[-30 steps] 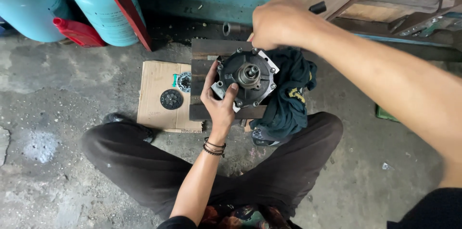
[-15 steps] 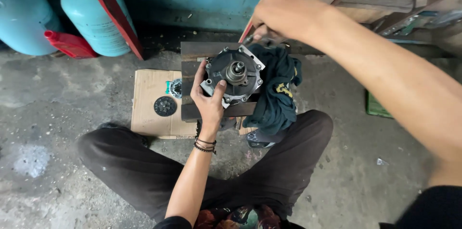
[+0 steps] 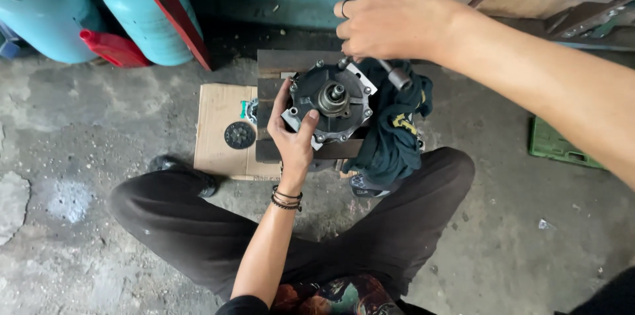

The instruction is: The person uses a socket wrench to tighten bolts on a metallic engine cylinder head. After securing the bolts, the person wipes the surface of the cylinder head with a dark cloth and then uses a finger to clean the inside of the cylinder bores.

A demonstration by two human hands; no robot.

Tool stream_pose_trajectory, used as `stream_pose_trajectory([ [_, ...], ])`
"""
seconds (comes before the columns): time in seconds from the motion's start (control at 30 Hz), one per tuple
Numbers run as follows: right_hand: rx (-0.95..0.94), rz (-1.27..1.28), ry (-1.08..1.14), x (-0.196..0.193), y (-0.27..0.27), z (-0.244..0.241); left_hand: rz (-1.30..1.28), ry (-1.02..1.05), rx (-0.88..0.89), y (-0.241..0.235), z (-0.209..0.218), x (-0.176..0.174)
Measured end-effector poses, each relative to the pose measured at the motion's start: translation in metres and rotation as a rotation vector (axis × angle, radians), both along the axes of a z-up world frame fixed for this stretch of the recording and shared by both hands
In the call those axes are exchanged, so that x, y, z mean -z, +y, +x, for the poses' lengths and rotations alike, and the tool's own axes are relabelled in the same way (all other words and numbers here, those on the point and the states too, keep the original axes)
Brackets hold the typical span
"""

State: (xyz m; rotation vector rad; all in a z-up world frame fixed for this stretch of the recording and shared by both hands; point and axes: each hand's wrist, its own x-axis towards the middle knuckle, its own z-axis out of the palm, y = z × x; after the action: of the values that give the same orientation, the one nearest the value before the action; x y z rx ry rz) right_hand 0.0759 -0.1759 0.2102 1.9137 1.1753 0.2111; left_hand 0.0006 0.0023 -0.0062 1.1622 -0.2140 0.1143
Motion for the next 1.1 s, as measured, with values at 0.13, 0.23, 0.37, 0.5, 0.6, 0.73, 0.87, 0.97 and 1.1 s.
stream_pose_trajectory([
  [0.13,-0.023,-0.057,0.023,-0.002,0.003,0.002,-0.023,0.03,0.016,0.0,-0.001,0.001],
  [0.23,-0.055,-0.064,0.037,-0.001,0.003,0.006,-0.032,0.035,0.011,-0.001,0.0,0.002],
  [0.37,-0.095,-0.051,0.093,0.002,0.001,0.011,-0.003,0.049,0.004,0.0,-0.001,-0.002],
  [0.5,-0.01,-0.037,0.107,0.01,-0.001,0.009,-0.005,0.063,0.005,0.0,-0.005,-0.001],
  [0.6,0.064,-0.118,0.067,0.005,0.01,0.006,0.0,0.069,-0.006,-0.001,-0.005,-0.003],
  [0.73,0.184,-0.026,0.086,0.024,0.004,0.011,0.006,0.079,-0.007,-0.001,-0.006,-0.006],
  [0.87,0.573,0.396,0.23,0.037,0.003,0.014,-0.027,0.073,-0.009,-0.003,-0.005,-0.006],
  [0.97,0.96,0.376,0.281,0.031,0.021,0.021,-0.032,0.068,-0.007,-0.003,-0.005,-0.005],
  [1.1,1.426,0.45,0.56,0.02,0.035,0.032,-0.028,0.062,-0.016,-0.003,-0.005,-0.007],
])
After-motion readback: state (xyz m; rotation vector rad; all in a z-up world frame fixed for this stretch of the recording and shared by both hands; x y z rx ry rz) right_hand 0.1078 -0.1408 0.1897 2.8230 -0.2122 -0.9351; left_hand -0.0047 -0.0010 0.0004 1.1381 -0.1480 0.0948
